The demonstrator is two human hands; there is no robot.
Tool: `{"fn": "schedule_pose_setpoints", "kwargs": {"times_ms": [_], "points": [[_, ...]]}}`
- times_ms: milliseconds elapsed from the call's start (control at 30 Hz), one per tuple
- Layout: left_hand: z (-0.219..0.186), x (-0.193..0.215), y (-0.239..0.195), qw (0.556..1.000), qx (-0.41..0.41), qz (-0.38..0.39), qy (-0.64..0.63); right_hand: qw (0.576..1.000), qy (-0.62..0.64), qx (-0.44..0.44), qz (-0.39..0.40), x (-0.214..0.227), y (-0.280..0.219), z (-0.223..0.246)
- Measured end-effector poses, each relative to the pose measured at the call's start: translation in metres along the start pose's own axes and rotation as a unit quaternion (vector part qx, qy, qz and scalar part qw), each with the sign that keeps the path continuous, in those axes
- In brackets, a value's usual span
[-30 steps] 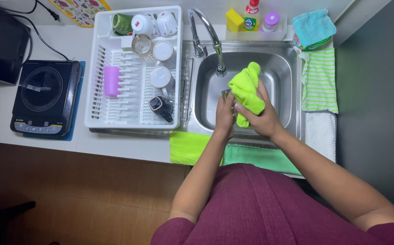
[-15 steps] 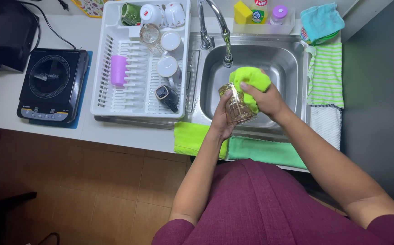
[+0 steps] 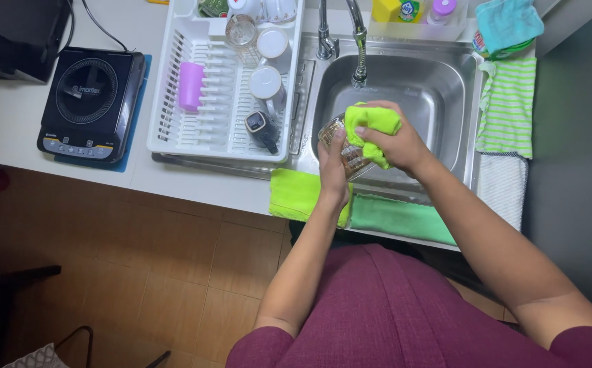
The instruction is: The person dries several clear glasses one by one using a green cloth. They take each glass from a white dish rack, wipe it thoroughly, and place it into an upper wooden cabinet. The person also briefly opens a lower drawer containing cutlery.
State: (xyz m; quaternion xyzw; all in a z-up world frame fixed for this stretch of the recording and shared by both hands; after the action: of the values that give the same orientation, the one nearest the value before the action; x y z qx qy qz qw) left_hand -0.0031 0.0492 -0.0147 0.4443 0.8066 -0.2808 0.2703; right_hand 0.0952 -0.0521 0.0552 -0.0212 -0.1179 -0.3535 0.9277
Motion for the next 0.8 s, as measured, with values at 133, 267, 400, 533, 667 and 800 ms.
{"fn": "schedule_pose_setpoints", "kwargs": {"times_ms": [133,267,400,533,667,800], "points": [[-0.014,-0.01,-0.005,0.998,0.026,0.014,0.054,0.969,0.185,-0.159,0.028,-0.005,0.001,-0.024],[-0.006,0.005,0.006,0.998,0.025,-0.024,0.058,0.997,0.016,-0.078,-0.019,-0.019,-0.04,0.029],[0.0,-0.007,-0.001,0.996,-0.023,0.024,0.084,0.974,-0.193,0.11,-0.033,-0.008,-0.037,0.045],[0.006,-0.037,-0.007,0.988,-0.021,0.096,0.121,0.965,0.225,-0.129,-0.033,0.02,-0.009,-0.02],[0.012,-0.033,0.011,0.991,-0.009,0.084,0.107,0.985,0.108,-0.124,-0.05,0.021,-0.032,0.001],[0.009,-0.033,0.018,0.996,0.023,0.047,0.079,0.934,-0.327,0.144,-0.023,-0.002,-0.07,0.068]]}}
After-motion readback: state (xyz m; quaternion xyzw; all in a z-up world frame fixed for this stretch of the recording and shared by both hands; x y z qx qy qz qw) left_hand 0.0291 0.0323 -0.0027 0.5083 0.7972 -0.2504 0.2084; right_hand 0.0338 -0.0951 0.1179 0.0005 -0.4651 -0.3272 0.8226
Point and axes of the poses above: each hand's wrist, its own y-axis towards the middle knuckle, its own x-axis out of the back of the hand, z = x × y, the point moved 6 cm from there along y, towards the middle knuckle, and after that the axes turned 9 degrees about z, right-handed, at the moved point
